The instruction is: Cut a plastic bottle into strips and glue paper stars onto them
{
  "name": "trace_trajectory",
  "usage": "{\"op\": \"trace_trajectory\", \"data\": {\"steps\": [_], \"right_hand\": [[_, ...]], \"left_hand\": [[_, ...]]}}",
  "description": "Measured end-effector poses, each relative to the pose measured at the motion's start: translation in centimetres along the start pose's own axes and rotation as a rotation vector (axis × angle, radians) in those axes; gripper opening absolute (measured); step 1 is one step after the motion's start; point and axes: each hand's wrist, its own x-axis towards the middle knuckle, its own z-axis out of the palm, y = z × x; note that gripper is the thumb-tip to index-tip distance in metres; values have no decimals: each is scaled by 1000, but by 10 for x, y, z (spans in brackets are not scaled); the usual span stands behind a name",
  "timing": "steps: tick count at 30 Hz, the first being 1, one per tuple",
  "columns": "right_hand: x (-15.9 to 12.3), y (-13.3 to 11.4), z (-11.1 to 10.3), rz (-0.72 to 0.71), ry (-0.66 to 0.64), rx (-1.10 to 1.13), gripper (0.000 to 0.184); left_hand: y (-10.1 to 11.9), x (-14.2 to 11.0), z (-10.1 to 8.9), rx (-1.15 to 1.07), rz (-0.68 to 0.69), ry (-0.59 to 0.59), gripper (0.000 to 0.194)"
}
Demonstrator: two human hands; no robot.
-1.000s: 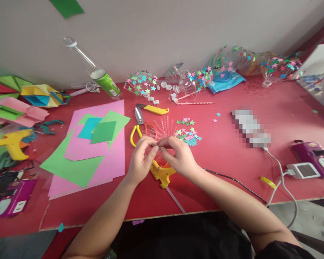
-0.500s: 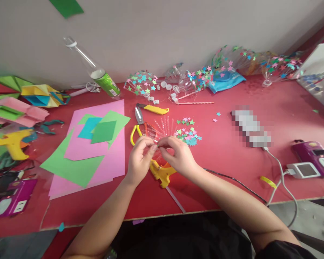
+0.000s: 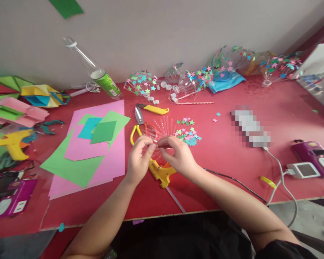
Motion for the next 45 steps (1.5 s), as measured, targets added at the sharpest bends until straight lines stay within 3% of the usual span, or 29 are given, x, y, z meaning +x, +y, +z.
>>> {"op": "trace_trajectory", "data": {"steps": [9,16,28,37,45], "right_hand": [[0,2,0,-16,-10,-40,19],[0,9,0,-61,-55,-79,17],[1,7,-1,-18,-3,-103,9],[0,8,-5,41,62,-68,24],[0,5,-10,-22,120,-165,14]], "left_hand": [[1,-1,-1,31,26,-40,15],[5,0,-3,174,155,-5,16],[5,0,-6,469,362,113,11],[3,0,-13,444,342,150,9],[-1,-1,-14,443,284,185,22]]}}
